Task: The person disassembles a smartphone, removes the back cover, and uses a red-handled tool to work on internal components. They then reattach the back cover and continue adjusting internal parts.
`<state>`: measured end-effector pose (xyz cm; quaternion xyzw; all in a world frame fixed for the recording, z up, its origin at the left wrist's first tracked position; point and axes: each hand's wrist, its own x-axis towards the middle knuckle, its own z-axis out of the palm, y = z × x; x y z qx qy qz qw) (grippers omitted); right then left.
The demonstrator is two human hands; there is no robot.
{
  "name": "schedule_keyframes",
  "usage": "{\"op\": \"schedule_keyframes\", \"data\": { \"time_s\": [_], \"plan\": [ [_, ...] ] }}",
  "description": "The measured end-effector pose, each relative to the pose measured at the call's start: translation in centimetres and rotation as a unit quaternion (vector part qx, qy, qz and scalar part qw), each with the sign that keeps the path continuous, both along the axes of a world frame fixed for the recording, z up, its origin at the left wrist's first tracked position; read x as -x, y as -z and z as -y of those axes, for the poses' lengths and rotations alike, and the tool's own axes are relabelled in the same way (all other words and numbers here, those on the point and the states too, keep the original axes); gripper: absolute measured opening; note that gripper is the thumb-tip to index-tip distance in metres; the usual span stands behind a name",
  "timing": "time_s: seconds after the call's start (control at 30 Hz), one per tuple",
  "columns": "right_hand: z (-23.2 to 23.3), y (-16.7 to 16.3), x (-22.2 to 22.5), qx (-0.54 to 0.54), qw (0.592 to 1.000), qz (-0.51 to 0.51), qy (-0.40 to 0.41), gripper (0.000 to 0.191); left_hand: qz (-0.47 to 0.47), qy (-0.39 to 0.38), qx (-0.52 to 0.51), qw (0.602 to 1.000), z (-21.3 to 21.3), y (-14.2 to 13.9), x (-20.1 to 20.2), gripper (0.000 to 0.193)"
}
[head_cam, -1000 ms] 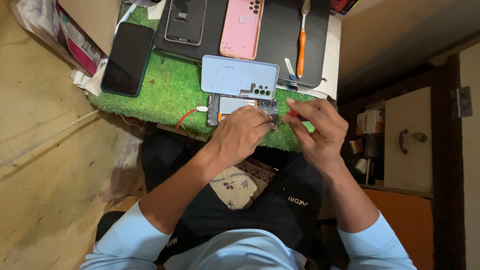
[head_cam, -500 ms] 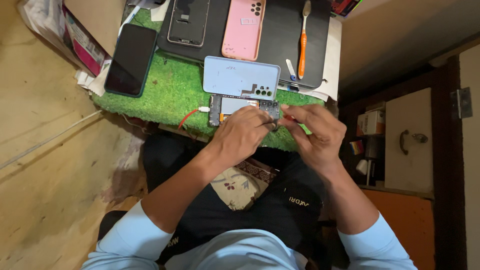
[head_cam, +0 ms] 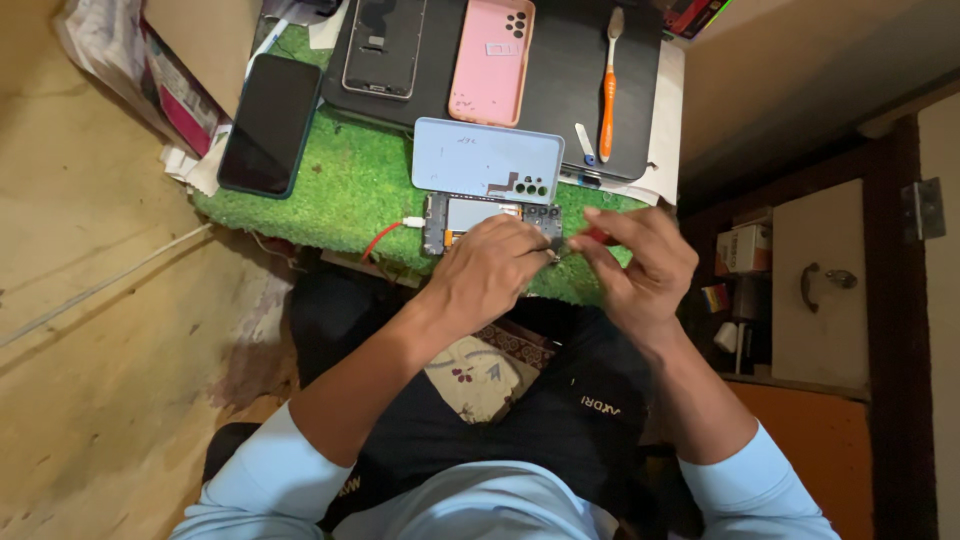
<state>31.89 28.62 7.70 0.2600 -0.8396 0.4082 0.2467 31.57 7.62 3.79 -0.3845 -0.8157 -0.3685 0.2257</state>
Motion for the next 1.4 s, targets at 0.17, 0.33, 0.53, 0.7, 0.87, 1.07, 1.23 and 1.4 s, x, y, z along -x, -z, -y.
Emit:
{"op": "schedule_keyframes", "data": {
  "time_s": [0.17,0.33,0.53,0.7,0.87,1.07,1.23,1.4],
  "plan": [
    [0.1,-1.0,-0.4,-0.013,1.0,-0.014,-0.015,0.038,-0.006,-0.013,0.011,1.0,-0.1,0.3,-0.1,0.02],
    [0.2,-2.8,-1.2,0.026,0.99,0.078,-0.112,0.03,-0.032,-0.042,0.034,0.998,-0.4,0.6,0.2,0.02],
    [0.8,-2.0,-1.0,-0.111,0.988,0.024,0.101,0.041,-0.027,-0.024,0.049,0.998,-0.3,1.0,0.2,0.023],
    [1.0,-1.8,-1.2,0.035,0.997,0.043,-0.059,0.036,-0.017,-0.035,0.058,0.998,-0.4,0.8,0.2,0.024],
    [1.0,-1.5,-0.9,0.034,0.999,0.004,-0.038,0.032,-0.003,-0.025,0.042,0.999,-0.1,0.5,0.3,0.023],
    [1.2,-1.7,-0.9,-0.025,0.999,0.028,0.024,0.037,-0.006,-0.029,0.047,0.998,-0.1,0.4,0.2,0.023],
    [1.3,-2.6,-1.4,0.051,0.992,0.09,-0.075,0.035,-0.002,-0.036,0.047,0.998,-0.2,0.6,0.2,0.024],
    [1.3,-2.2,-1.2,0.009,1.0,-0.01,-0.021,0.027,0.005,-0.034,0.055,0.998,-0.2,0.8,0.2,0.023]
  ]
}}
